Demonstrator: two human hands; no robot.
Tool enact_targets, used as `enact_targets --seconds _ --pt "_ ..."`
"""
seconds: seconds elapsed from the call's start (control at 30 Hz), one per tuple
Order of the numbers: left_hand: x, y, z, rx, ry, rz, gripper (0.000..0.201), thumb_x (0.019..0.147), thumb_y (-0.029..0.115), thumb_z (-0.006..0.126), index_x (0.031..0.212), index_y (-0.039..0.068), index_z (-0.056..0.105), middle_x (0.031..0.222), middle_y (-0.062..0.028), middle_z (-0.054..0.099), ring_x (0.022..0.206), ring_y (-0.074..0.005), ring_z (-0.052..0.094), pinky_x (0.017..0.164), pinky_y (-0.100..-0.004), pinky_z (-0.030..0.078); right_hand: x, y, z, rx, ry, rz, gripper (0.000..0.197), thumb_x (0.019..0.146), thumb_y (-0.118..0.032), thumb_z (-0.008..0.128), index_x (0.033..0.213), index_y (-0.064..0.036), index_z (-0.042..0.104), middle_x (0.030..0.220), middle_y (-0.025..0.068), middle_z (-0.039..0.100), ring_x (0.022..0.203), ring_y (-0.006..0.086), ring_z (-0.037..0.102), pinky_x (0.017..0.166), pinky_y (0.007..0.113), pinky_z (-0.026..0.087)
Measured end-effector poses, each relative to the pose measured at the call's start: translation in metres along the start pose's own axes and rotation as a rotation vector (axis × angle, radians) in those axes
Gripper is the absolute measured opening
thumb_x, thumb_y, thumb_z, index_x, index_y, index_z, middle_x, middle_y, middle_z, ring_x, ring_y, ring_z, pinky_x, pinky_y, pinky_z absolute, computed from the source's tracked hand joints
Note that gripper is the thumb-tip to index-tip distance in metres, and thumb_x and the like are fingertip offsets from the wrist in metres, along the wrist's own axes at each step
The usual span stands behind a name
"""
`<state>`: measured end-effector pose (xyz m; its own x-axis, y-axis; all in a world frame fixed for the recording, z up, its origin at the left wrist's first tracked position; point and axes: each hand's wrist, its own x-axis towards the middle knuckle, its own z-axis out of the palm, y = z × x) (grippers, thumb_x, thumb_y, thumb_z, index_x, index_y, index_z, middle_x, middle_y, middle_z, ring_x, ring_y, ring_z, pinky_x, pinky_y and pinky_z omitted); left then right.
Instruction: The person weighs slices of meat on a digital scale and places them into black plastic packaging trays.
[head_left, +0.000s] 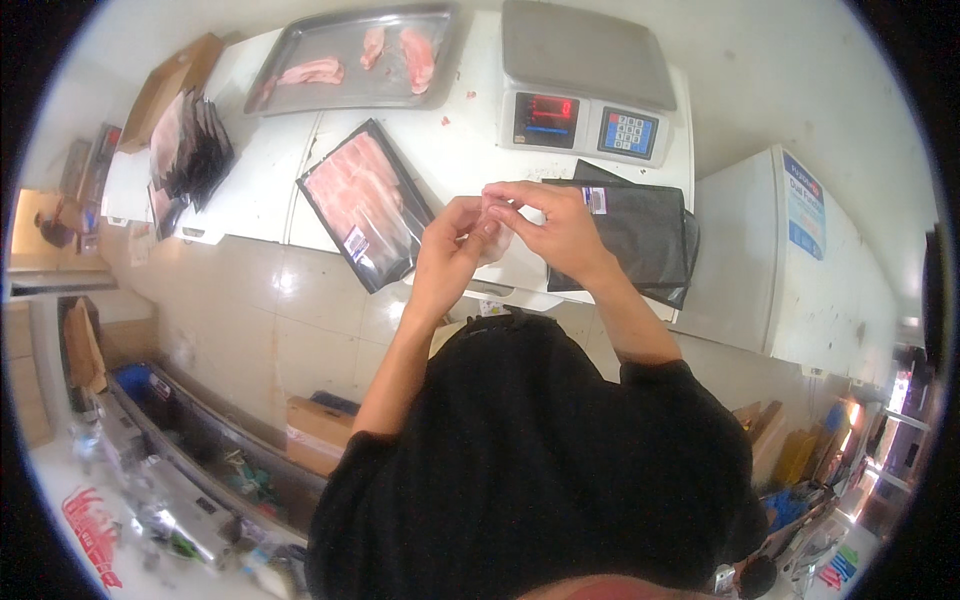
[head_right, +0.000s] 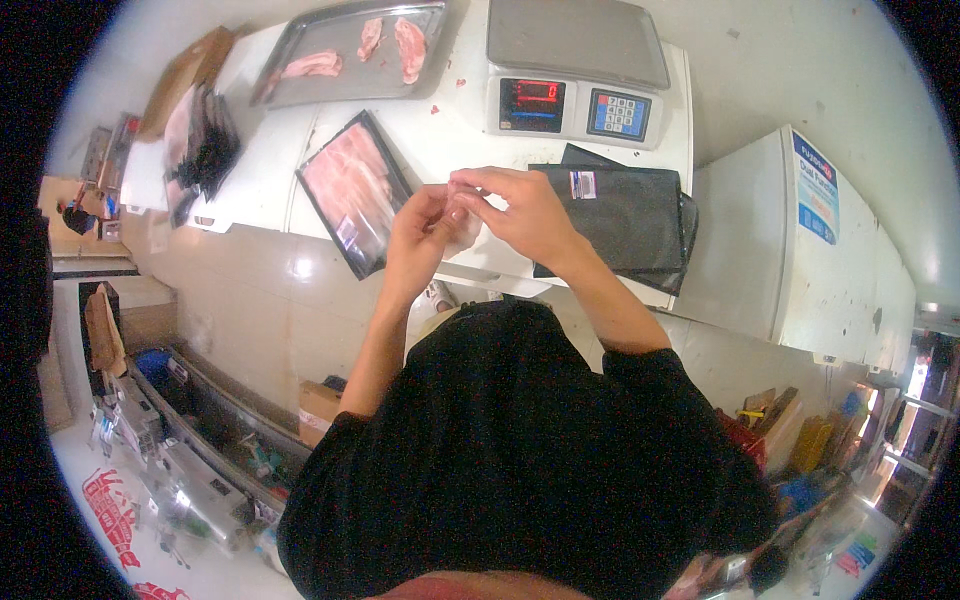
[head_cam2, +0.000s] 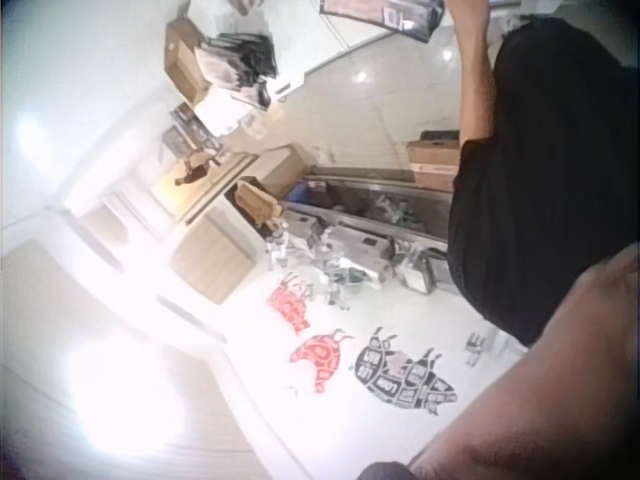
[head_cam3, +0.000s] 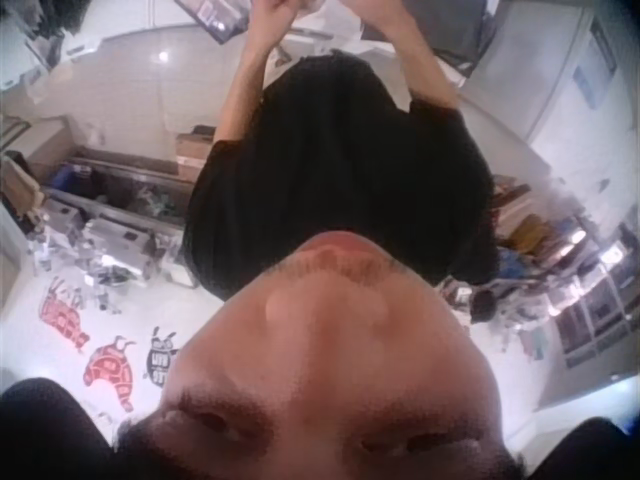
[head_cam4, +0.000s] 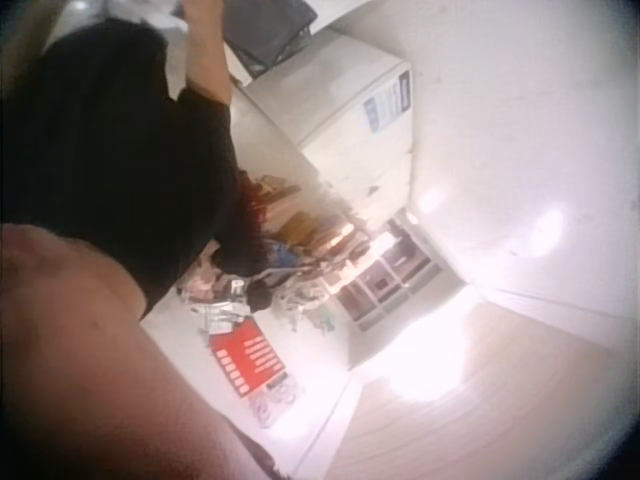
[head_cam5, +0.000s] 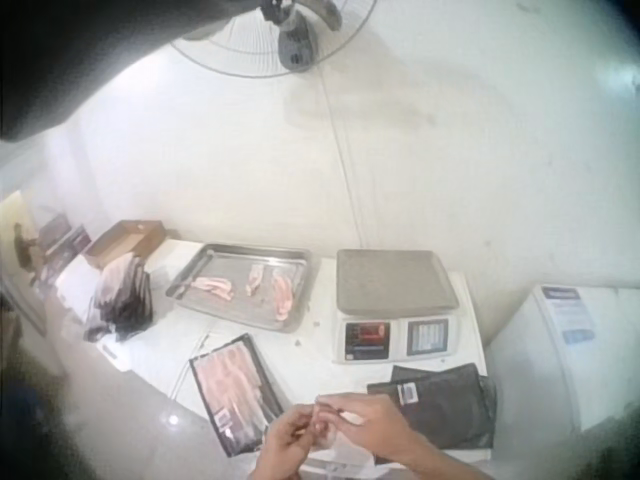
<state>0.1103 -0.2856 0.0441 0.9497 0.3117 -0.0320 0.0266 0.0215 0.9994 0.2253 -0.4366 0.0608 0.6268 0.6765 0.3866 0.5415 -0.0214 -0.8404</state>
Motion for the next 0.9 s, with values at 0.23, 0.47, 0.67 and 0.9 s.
enact_targets --seconds 0.23,0.47,0.67,0.9 --pt "-0.005 -0.005 -0.002 0.080 0.077 0.018 0.036 0.102 0.009 0.065 0.135 0.000 0.056 0.102 -0.0133 0.075 0.090 -0.0152 0.071 0.080 -0.0296 0.057 -0.006 0.002 0.011 0.070 0.048 0.097 0.029 0.090 -0.008 0.077 0.119 -0.0033 0.075 0.102 0.0133 0.079 0.087 0.0191 0.076 0.080 0.031 0.059" --pt "-0.002 0.006 -0.006 -0.230 0.014 -0.140 0.028 0.101 0.009 0.068 0.122 -0.008 0.063 0.103 -0.0123 0.076 0.093 -0.0167 0.073 0.086 -0.0302 0.057 0.002 0.044 0.022 0.715 0.026 0.172 0.047 0.101 -0.035 0.067 0.133 -0.0008 0.066 0.124 0.0142 0.071 0.112 0.0224 0.068 0.102 0.036 0.051" --pt "0.012 0.002 -0.024 -0.517 0.178 -0.137 0.027 0.101 0.012 0.069 0.121 -0.005 0.064 0.099 -0.0090 0.074 0.085 -0.0157 0.071 0.077 -0.0299 0.058 -0.024 0.069 0.094 2.067 -0.371 0.212 0.091 0.103 -0.067 0.045 0.163 -0.0013 0.025 0.166 0.0165 0.034 0.152 0.0320 0.034 0.129 0.048 0.017" --pt "0.031 -0.009 -0.099 0.028 0.099 -0.126 0.019 0.096 0.013 0.075 0.106 -0.003 0.074 0.097 -0.0079 0.073 0.081 -0.0125 0.068 0.068 -0.0273 0.056 -0.035 0.046 0.128 1.940 0.065 0.511 0.077 0.103 -0.038 0.056 0.160 0.0042 0.027 0.165 0.0217 0.033 0.154 0.0337 0.031 0.131 0.051 0.017"
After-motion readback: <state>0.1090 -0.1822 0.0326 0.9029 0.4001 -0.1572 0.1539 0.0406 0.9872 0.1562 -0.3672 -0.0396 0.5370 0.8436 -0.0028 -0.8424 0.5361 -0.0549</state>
